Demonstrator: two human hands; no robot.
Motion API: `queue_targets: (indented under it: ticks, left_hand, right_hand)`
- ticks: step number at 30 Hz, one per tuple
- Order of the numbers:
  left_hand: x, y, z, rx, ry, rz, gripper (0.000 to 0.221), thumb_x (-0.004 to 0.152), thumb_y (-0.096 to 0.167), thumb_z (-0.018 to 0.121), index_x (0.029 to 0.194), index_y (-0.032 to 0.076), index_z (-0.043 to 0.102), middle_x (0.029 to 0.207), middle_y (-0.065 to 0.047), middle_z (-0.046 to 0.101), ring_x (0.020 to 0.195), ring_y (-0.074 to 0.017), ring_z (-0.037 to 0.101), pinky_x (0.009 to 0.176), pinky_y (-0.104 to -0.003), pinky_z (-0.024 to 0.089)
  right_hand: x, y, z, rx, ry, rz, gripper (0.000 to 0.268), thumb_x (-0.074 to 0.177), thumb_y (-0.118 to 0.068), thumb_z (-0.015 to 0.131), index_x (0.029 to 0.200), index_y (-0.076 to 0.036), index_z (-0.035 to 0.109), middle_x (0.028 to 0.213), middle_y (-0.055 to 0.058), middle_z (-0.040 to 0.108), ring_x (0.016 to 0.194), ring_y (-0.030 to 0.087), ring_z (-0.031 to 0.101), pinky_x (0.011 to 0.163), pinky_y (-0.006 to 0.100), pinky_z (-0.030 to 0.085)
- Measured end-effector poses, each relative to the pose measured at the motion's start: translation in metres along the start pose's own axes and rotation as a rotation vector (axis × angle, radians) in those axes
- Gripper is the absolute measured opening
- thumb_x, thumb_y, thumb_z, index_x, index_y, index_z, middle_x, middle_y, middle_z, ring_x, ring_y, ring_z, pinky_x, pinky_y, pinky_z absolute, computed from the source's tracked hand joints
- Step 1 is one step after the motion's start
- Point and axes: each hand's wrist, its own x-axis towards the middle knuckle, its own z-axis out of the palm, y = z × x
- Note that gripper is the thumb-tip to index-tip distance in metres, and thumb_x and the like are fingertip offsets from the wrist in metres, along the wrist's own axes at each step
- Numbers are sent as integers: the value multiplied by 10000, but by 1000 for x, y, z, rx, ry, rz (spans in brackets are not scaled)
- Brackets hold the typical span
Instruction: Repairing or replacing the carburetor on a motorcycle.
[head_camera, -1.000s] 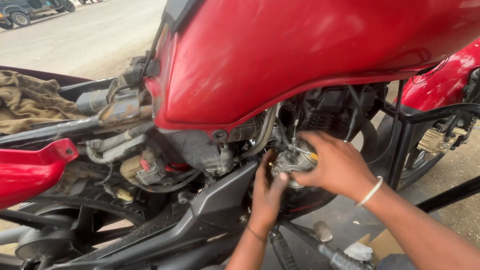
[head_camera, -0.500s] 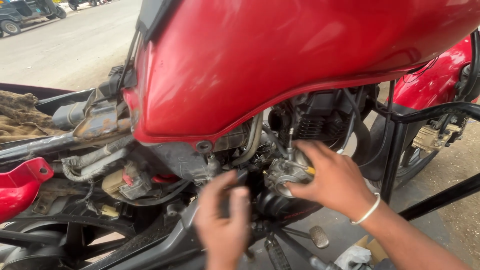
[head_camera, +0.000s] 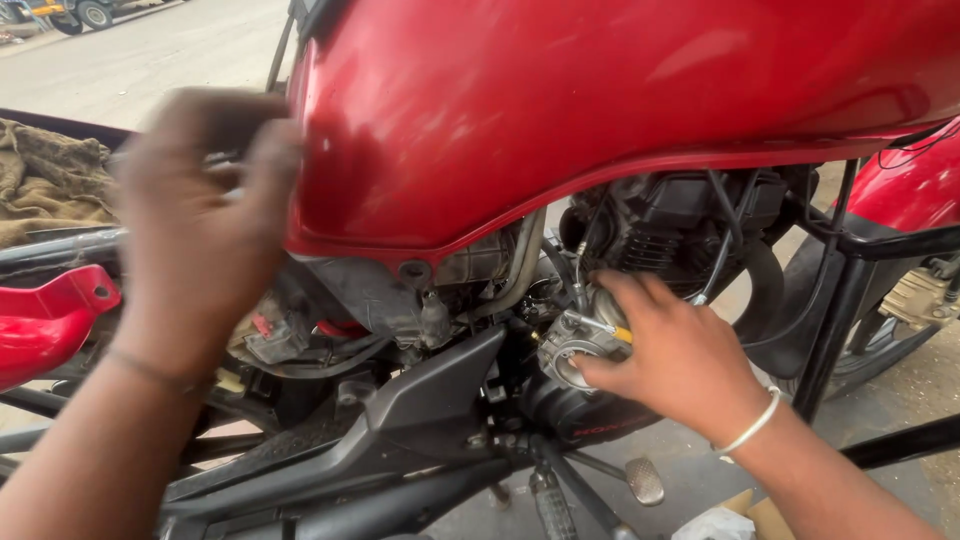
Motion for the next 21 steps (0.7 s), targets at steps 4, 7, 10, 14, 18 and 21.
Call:
queue_targets:
  ticks: [4, 7, 10, 14, 18, 21]
  left_hand:
    - [2, -10, 41, 450, 24, 311, 325, 1040, 279, 755, 1211, 69, 575, 1139, -175, 444, 1116, -330, 463, 958, -476, 470]
    - [-9, -22, 49, 417, 69, 330, 359, 1101, 292, 712, 1272, 86, 473, 1181, -169, 377, 1204, -342, 406, 1053, -498, 407]
    - [-17, -22, 45, 439, 65, 385, 394, 1080, 259, 697, 1340, 72, 468, 1261, -172, 395, 1198, -342, 420, 1030, -495, 414]
    - [-29, -43, 54, 501, 52, 379, 405, 1116, 247, 661, 1412, 90, 434, 1269, -157, 397, 1198, -307, 424, 1043, -455, 418]
    - [-69, 0, 58, 359, 114, 377, 298, 1000, 107, 705, 1244, 71, 539, 1280, -156, 469, 1208, -322, 489, 1058, -446, 440]
    - [-128, 32, 76, 52, 25, 258, 232, 888, -9, 716, 1097, 47, 631, 1151, -142, 597, 1062, -318, 612, 930, -403, 512]
  right_hand:
    - [-6, -8, -1, -17, 19, 67, 940, 642, -546, 852, 1443, -200, 502, 1270, 119, 643, 814, 417, 725, 699, 496, 611]
    - [-13, -10, -4, -17, -19, 105, 989, 639, -513, 857, 1485, -206, 449, 1291, 143, 613, 813, 440, 718, 726, 504, 610]
    - [-18, -5, 4, 86, 19, 114, 978, 625, -466, 859, 1483, -218, 459, 1282, 154, 608, 832, 443, 716, 728, 503, 605]
    - [-23, 2, 11, 180, 100, 63, 973, 595, -415, 856, 1461, -184, 477, 1315, 160, 606, 842, 442, 716, 731, 504, 596]
    - [-26, 5, 13, 241, 130, 55, 953, 591, -384, 863, 1445, -168, 500, 1221, 160, 625, 924, 422, 701, 795, 488, 574]
    - [-28, 6, 13, 268, 141, 51, 919, 590, -351, 850, 1428, -168, 521, 1211, 146, 640, 967, 409, 692, 815, 475, 565]
